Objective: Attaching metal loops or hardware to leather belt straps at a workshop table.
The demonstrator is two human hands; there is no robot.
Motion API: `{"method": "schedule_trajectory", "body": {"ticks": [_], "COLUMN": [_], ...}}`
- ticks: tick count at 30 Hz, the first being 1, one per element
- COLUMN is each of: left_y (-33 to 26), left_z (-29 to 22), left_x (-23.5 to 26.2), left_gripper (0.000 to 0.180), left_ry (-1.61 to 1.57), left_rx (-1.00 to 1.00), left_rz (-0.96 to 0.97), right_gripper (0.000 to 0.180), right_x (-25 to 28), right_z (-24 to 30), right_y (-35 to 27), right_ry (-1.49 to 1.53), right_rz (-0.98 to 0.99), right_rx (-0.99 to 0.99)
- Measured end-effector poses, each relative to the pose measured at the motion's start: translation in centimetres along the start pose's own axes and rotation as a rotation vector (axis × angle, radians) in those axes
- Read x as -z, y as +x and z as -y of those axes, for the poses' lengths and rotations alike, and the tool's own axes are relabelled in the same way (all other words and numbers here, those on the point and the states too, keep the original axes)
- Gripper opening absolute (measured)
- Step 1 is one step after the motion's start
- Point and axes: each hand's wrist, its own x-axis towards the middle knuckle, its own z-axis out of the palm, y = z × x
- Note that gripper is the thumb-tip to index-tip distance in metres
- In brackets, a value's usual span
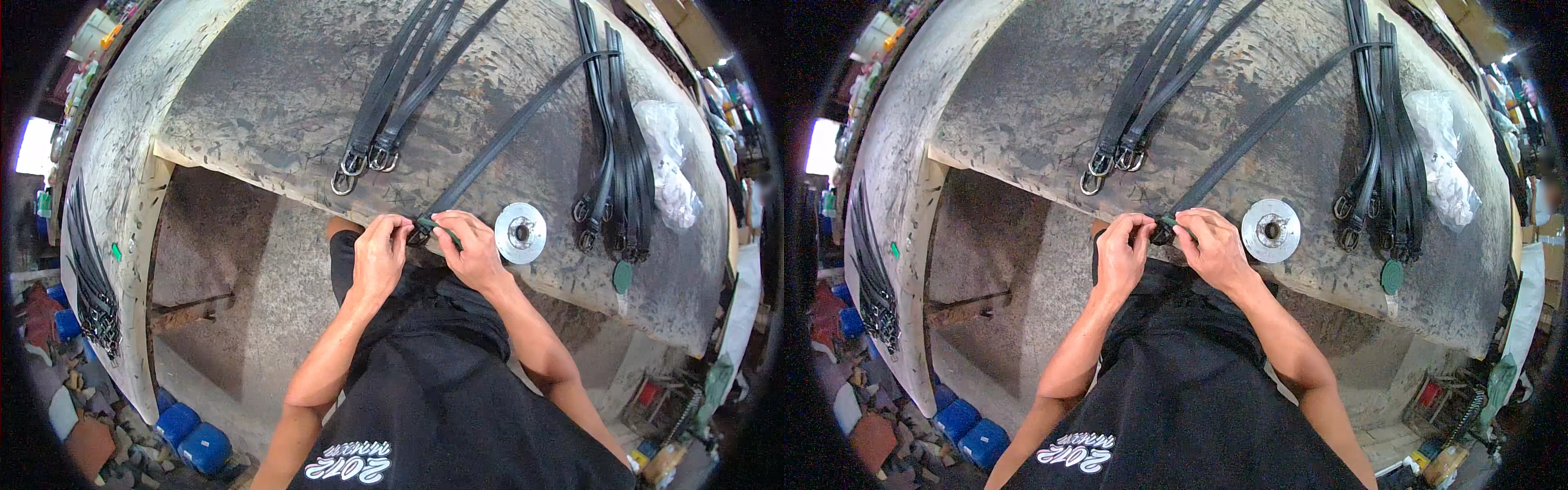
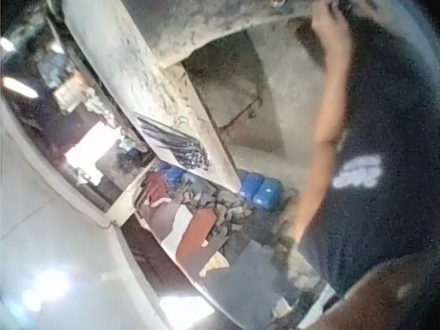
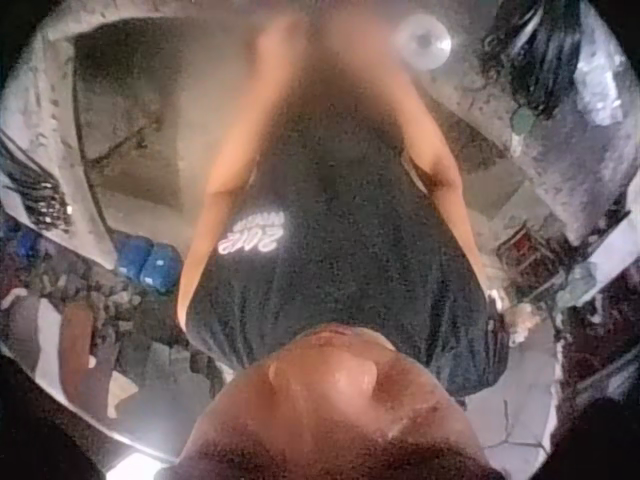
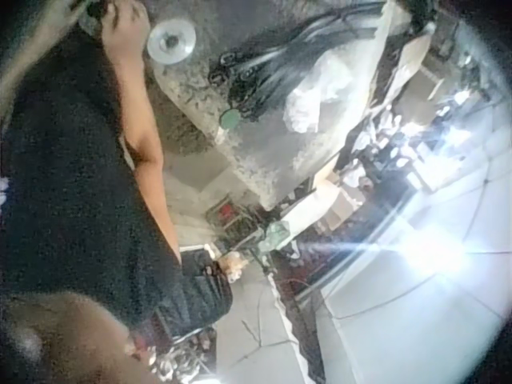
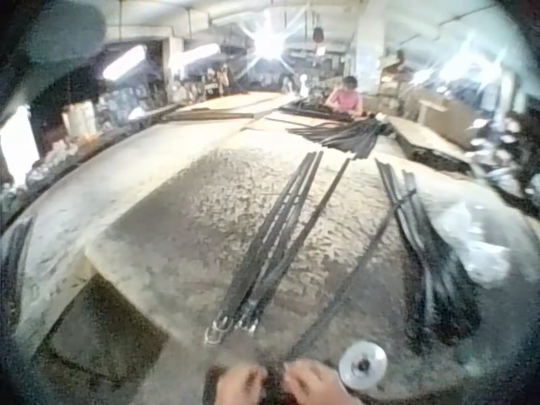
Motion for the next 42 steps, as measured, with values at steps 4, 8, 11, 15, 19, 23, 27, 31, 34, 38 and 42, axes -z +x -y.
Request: {"method": "schedule_trajectory", "body": {"ticks": [4,8,11,15,19,23,27,31,34,38,42], "left_y": [0.0,0.2,0.4,0.8,1.6,2.0,1.3,0.3,-0.3,-0.4,-0.4], "left_z": [-0.1,-0.2,-0.5,-1.1,-1.9,-1.3,-0.3,-0.2,0.2,0.4,0.7], "left_x": [0.2,0.2,0.4,0.9,0.2,-0.5,-0.5,-0.4,-0.9,-0.9,-0.9], "left_gripper": [0.006,0.006,0.009,0.017,0.027,0.026,0.018,0.011,0.011,0.011,0.011], "left_ry": [0.020,-0.012,-0.019,0.050,0.188,0.213,0.041,-0.064,-0.072,-0.057,-0.053], "left_rx": [0.000,0.035,0.081,-0.019,-0.288,-0.371,-0.303,-0.182,-0.181,-0.185,-0.189], "left_rz": [0.007,0.013,-0.022,0.008,0.199,0.297,0.184,0.095,0.035,0.016,0.025], "right_gripper": [0.016,0.015,0.014,0.011,0.011,0.010,0.010,0.012,0.012,0.013,0.014], "right_x": [-0.2,-0.1,-0.1,1.5,3.1,3.4,2.8,2.3,2.0,1.9,1.7], "right_z": [0.0,-0.1,-0.3,0.3,-0.2,-0.8,0.1,0.4,-0.2,-0.6,-0.2], "right_y": [0.0,-0.1,-0.4,-0.6,-0.6,-1.0,-1.3,-1.4,-1.4,-1.5,-1.3], "right_ry": [-0.008,0.003,0.048,0.180,0.072,0.122,0.174,0.182,0.122,0.021,-0.004], "right_rz": [-0.011,-0.006,-0.024,-0.097,-0.171,-0.211,-0.151,-0.071,-0.041,0.011,0.008], "right_rx": [0.014,0.001,-0.052,-0.280,-0.277,-0.309,-0.302,-0.265,-0.191,-0.031,-0.043]}}
